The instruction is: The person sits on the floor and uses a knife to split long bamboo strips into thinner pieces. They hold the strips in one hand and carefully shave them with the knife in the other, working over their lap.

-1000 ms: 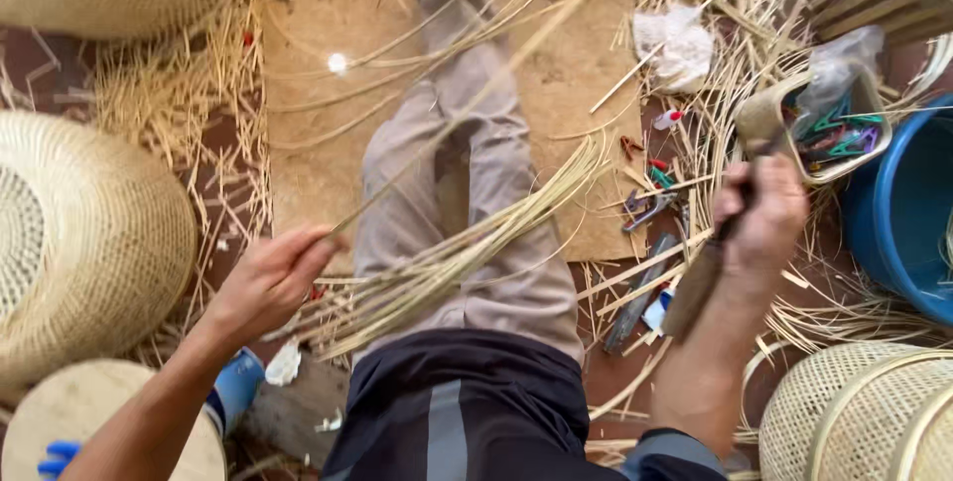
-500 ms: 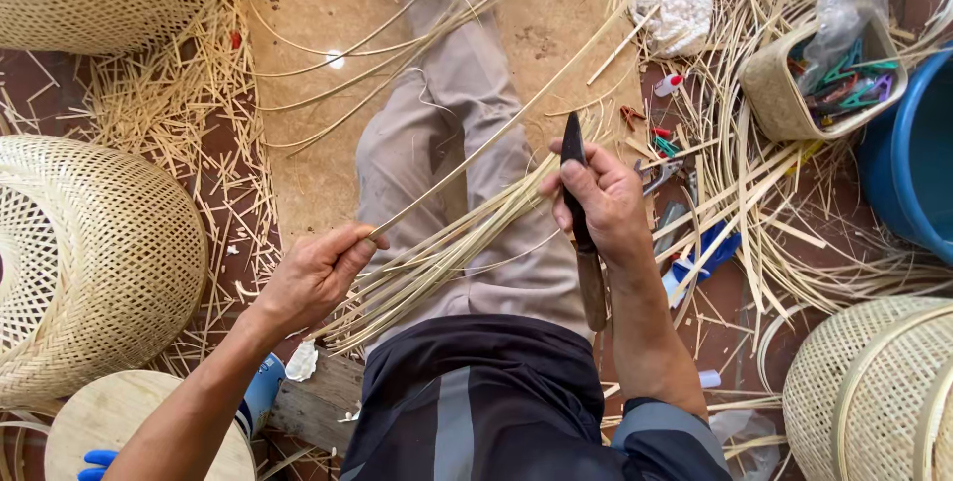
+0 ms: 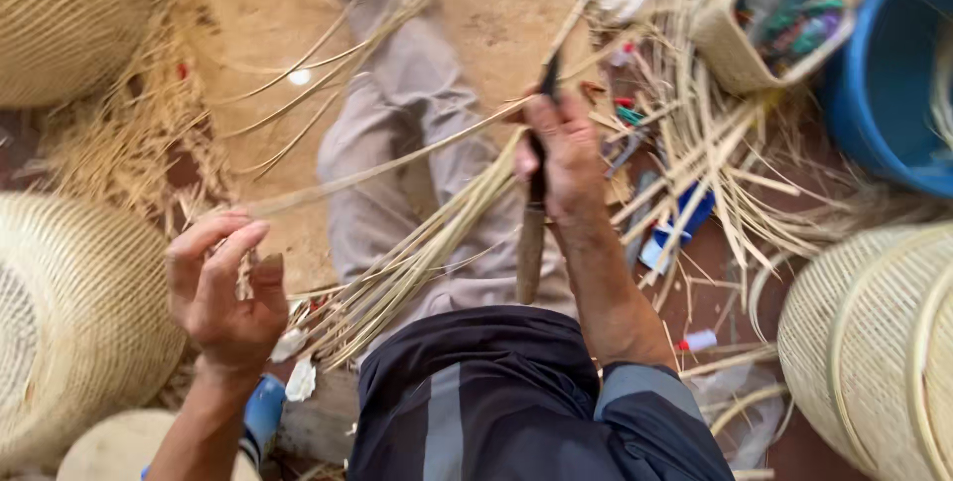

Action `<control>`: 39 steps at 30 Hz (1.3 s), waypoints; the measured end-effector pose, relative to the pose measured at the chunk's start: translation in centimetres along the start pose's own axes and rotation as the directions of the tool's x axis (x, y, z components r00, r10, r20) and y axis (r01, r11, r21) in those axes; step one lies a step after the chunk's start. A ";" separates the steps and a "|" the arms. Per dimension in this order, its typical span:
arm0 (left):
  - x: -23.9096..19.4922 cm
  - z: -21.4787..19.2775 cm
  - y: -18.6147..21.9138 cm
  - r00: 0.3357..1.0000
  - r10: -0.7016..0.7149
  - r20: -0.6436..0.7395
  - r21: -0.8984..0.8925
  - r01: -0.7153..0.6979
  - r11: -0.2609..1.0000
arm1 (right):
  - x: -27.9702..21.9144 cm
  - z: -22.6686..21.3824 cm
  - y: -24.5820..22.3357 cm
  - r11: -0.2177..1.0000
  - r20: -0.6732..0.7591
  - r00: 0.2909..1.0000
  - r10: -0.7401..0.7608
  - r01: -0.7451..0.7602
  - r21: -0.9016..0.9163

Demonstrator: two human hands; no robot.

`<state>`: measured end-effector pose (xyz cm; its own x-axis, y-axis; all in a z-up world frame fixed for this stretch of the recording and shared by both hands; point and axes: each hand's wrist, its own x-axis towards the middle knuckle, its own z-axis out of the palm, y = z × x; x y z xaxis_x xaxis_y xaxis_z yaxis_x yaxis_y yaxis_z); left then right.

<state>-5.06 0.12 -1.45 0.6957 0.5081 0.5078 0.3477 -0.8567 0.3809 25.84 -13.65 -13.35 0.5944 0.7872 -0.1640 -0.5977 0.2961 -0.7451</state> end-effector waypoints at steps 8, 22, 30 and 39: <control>5.5 10.5 4.1 0.910 -0.396 0.125 -0.914 0.261 0.310 | 1.4 2.4 1.2 0.979 -0.040 0.997 -0.065 0.072 0.193; 12.6 5.7 -1.8 0.944 -0.216 -0.248 -0.416 0.098 0.904 | -2.9 5.5 -4.0 0.965 0.179 0.982 0.057 -0.008 -0.264; 6.9 6.4 1.9 0.990 0.059 0.130 -0.043 -0.054 0.998 | -3.1 8.1 -3.5 0.910 0.368 0.864 0.344 -0.210 -0.358; 6.0 4.5 2.6 0.863 0.149 0.483 0.144 -0.246 0.959 | -2.4 6.5 -1.2 0.886 0.378 0.803 0.460 -0.386 -0.259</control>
<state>2.79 0.50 -0.87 0.9557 0.2680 0.1217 0.2525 -0.9590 0.1291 21.63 -12.40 -7.90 -0.0013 0.9732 -0.2301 -0.6191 -0.1815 -0.7640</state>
